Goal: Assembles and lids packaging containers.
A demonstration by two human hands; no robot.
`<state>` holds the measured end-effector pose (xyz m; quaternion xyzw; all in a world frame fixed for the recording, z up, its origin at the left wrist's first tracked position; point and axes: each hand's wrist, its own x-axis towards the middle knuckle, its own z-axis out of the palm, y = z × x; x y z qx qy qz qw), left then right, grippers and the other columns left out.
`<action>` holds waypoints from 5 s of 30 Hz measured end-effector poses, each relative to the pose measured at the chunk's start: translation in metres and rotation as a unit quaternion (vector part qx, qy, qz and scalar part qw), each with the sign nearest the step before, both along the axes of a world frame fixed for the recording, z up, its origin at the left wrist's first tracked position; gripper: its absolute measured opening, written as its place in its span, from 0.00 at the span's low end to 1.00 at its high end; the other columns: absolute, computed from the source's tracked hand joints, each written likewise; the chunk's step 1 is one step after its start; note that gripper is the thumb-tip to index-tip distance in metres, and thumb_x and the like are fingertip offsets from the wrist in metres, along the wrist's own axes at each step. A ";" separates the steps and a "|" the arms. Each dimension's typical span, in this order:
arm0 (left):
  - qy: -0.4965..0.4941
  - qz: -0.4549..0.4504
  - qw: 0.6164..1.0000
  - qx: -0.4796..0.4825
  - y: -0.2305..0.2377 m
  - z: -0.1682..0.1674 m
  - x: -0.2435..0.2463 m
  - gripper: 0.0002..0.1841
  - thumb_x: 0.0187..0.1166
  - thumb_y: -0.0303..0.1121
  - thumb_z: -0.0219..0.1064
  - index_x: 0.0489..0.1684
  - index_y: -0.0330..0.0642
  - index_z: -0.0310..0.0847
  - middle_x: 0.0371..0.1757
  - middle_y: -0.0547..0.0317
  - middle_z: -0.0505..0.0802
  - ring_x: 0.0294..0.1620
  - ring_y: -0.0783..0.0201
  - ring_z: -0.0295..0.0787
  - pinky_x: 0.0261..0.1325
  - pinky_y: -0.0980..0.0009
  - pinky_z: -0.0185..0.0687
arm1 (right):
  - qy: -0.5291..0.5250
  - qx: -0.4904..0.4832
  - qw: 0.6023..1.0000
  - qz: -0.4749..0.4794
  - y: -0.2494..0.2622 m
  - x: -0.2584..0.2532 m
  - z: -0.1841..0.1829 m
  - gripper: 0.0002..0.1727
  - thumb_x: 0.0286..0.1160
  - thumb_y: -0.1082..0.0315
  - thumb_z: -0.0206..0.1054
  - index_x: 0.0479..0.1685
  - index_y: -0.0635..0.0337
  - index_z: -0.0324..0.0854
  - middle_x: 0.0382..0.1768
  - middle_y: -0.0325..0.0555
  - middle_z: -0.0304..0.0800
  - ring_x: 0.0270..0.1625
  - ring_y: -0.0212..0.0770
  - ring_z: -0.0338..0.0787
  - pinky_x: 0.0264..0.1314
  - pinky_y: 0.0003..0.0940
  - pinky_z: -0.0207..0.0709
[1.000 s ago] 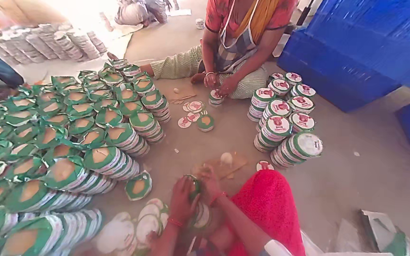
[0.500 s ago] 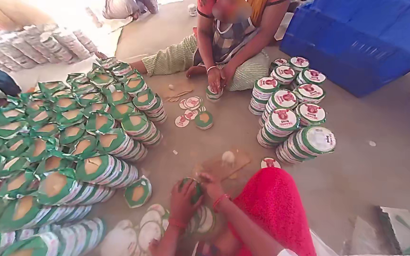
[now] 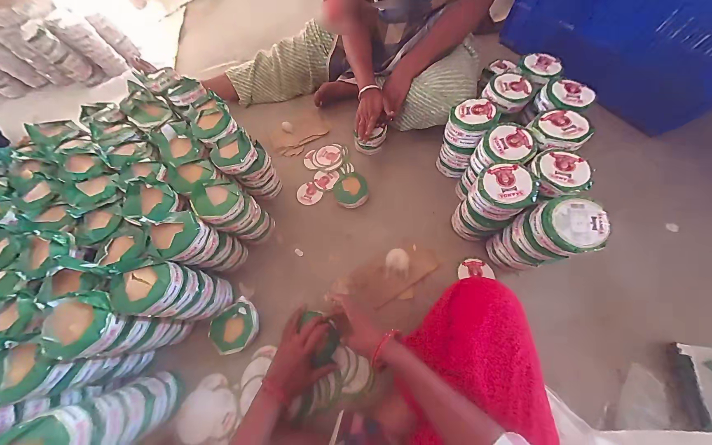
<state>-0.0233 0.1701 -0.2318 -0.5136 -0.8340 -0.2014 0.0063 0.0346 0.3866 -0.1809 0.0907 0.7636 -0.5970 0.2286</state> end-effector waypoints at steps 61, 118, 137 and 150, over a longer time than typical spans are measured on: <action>-0.120 0.035 0.985 -0.116 -0.006 0.046 -0.007 0.48 0.53 0.57 0.85 0.79 0.44 0.75 0.82 0.51 0.81 0.71 0.33 0.81 0.64 0.39 0.79 | 0.099 0.196 0.976 -0.008 -0.017 0.045 -0.009 0.34 0.71 0.86 0.55 0.75 0.48 0.83 0.85 0.53 0.71 0.88 0.59 0.65 0.89 0.54 0.60; -0.296 0.204 0.926 0.117 -0.033 0.000 0.014 0.64 0.47 0.34 0.91 0.87 0.26 0.45 0.75 0.40 0.84 0.76 0.45 0.82 0.76 0.49 0.77 | 0.123 0.489 0.855 0.120 -0.058 0.000 0.037 0.32 0.75 0.81 0.58 0.79 0.45 0.80 0.92 0.41 0.60 0.96 0.59 0.47 0.91 0.72 0.36; -0.323 0.314 0.855 -0.258 -0.105 0.064 0.005 0.29 0.62 0.37 0.85 0.62 0.35 0.83 0.67 0.36 0.85 0.67 0.40 0.83 0.71 0.42 0.77 | 0.003 0.261 0.965 -0.032 -0.028 0.011 0.014 0.32 0.84 0.58 0.64 0.84 0.63 0.68 0.79 0.63 0.75 0.81 0.57 0.76 0.85 0.52 0.67; -0.286 0.344 0.867 -0.221 -0.127 0.097 -0.006 0.14 0.86 0.33 0.64 0.56 0.32 0.88 0.52 0.37 0.93 0.59 0.41 0.90 0.71 0.43 0.76 | 0.040 0.349 0.936 0.021 -0.044 0.014 0.020 0.26 0.83 0.62 0.63 0.81 0.55 0.75 0.85 0.55 0.69 0.86 0.62 0.68 0.79 0.64 0.67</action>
